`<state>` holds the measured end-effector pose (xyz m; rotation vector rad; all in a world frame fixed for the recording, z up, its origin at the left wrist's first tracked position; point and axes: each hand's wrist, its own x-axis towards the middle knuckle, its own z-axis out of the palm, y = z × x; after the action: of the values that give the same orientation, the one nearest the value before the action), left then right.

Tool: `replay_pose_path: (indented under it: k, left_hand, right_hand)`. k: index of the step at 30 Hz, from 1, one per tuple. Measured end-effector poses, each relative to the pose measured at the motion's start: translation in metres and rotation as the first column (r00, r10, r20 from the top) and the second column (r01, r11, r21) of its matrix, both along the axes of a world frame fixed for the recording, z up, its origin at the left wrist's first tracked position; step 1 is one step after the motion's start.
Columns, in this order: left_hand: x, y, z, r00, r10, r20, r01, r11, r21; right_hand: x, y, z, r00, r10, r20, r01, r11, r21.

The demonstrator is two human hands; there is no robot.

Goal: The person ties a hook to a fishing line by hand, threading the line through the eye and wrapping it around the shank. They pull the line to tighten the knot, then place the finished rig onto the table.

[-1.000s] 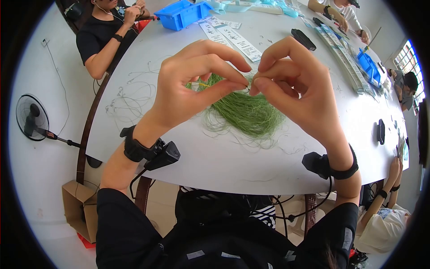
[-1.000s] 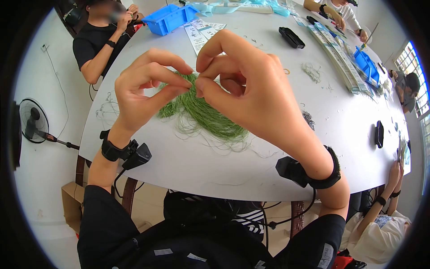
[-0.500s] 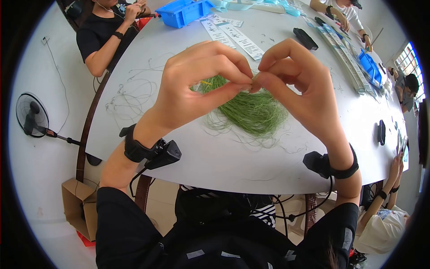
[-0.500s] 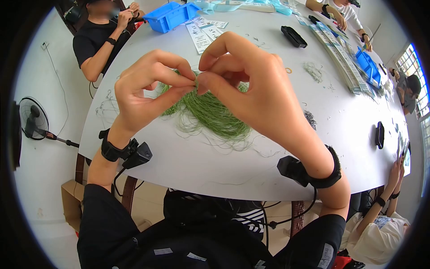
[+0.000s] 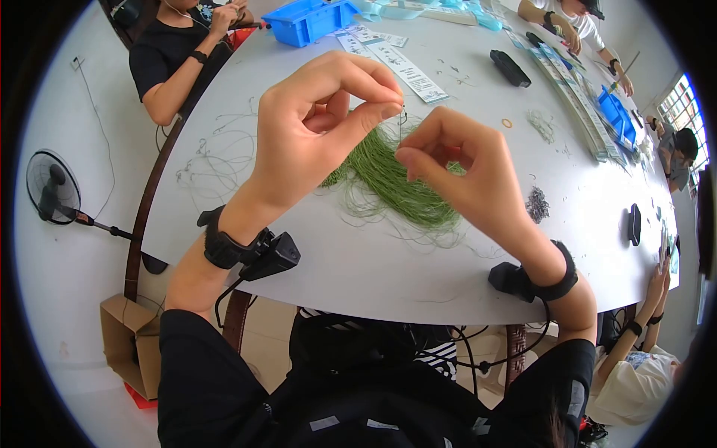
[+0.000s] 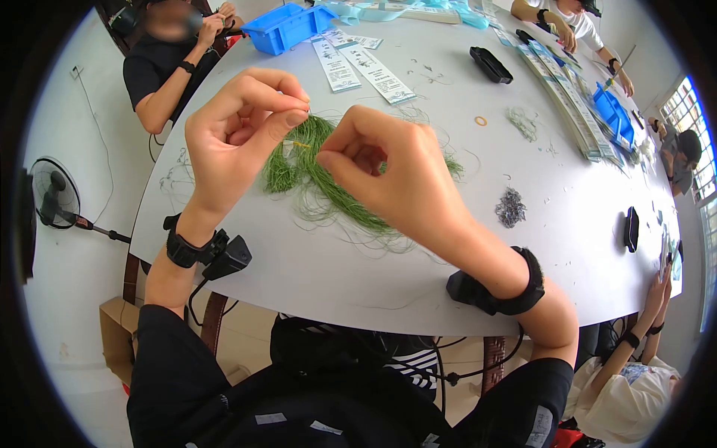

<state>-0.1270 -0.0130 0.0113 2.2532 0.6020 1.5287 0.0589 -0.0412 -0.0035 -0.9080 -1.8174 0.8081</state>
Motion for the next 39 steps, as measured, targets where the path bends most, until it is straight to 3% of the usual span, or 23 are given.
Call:
replay_pose_path:
  k: [5,8,14,26,35,39]
  left_hand:
    - [0.002,0.001,-0.003,1.000,0.020,0.016,-0.021,1.000,0.021]
    - [0.002,0.003,-0.003,1.000,0.025,0.018,-0.026,0.999,0.031]
    - [0.003,0.001,-0.002,0.999,0.049,-0.012,-0.048,0.997,0.053]
    - [0.005,0.000,-0.003,0.998,0.032,-0.052,-0.028,0.998,0.062]
    - [0.007,-0.002,-0.004,0.995,0.034,-0.092,-0.028,0.997,0.067]
    - [0.009,-0.003,-0.003,0.991,0.042,-0.128,-0.029,0.994,0.104]
  right_hand:
    - [-0.004,-0.018,0.011,0.991,-0.074,0.109,0.059,0.988,0.141]
    - [-0.004,-0.021,0.012,0.987,-0.095,0.130,0.039,0.924,0.379]
    - [-0.001,-0.026,0.022,0.962,-0.210,0.177,0.073,0.816,0.573]
    - [0.004,-0.032,0.030,0.952,-0.254,0.173,0.121,0.828,0.548]
    - [0.003,-0.030,0.024,0.965,-0.174,0.195,0.062,0.878,0.475]
    - [0.007,-0.029,0.029,0.962,-0.219,0.164,0.123,0.881,0.456]
